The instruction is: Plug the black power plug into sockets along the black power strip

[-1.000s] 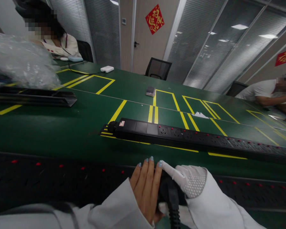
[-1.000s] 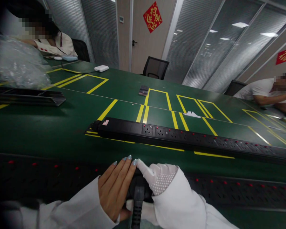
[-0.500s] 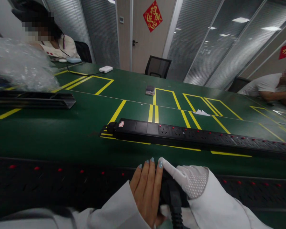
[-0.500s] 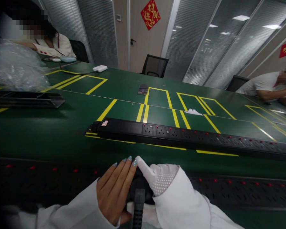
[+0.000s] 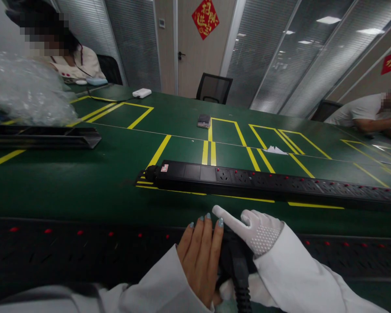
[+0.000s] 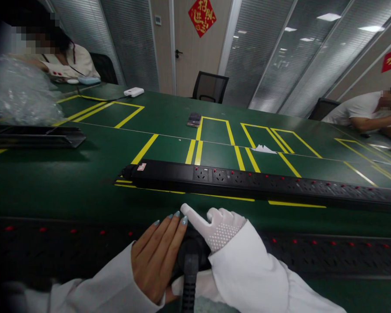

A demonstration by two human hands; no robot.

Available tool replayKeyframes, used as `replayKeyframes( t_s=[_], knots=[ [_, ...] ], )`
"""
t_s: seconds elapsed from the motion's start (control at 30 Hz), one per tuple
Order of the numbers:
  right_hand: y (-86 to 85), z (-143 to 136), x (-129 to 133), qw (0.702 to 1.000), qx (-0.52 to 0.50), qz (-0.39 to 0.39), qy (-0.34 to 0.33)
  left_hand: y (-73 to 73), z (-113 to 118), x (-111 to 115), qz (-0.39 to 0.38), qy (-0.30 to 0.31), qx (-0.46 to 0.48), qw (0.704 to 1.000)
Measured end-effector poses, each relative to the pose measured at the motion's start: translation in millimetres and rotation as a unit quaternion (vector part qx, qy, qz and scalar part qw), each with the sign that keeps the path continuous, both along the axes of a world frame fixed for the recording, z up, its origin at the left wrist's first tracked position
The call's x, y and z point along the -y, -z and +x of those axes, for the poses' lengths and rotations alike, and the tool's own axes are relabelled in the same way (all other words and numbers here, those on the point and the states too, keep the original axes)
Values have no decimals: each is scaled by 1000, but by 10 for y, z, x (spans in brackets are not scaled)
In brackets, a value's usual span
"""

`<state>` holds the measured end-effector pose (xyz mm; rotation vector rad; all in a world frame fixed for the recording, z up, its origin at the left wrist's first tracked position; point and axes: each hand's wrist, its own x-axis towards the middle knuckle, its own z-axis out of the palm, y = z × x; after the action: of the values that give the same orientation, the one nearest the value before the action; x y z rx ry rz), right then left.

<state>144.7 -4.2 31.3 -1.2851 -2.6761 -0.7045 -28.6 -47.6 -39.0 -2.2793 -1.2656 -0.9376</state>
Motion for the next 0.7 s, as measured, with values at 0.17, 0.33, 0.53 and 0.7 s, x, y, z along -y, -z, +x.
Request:
replayKeyframes(
  t_s=[0.17, 0.33, 0.53, 0.7],
  knots=[
    [22, -3, -11, 1000, 27, -5, 11, -19, 16, 1, 8, -4, 13, 1000],
    [5, -16, 0, 994, 101, -21, 31, -58, 54, -7, 22, -8, 44, 999],
    [-7, -24, 23, 994, 104, -25, 34, -92, 67, -2, 14, -10, 53, 998],
    [-5, 0, 15, 996, 86, -31, 19, -94, 56, -8, 15, -12, 37, 999]
  ],
)
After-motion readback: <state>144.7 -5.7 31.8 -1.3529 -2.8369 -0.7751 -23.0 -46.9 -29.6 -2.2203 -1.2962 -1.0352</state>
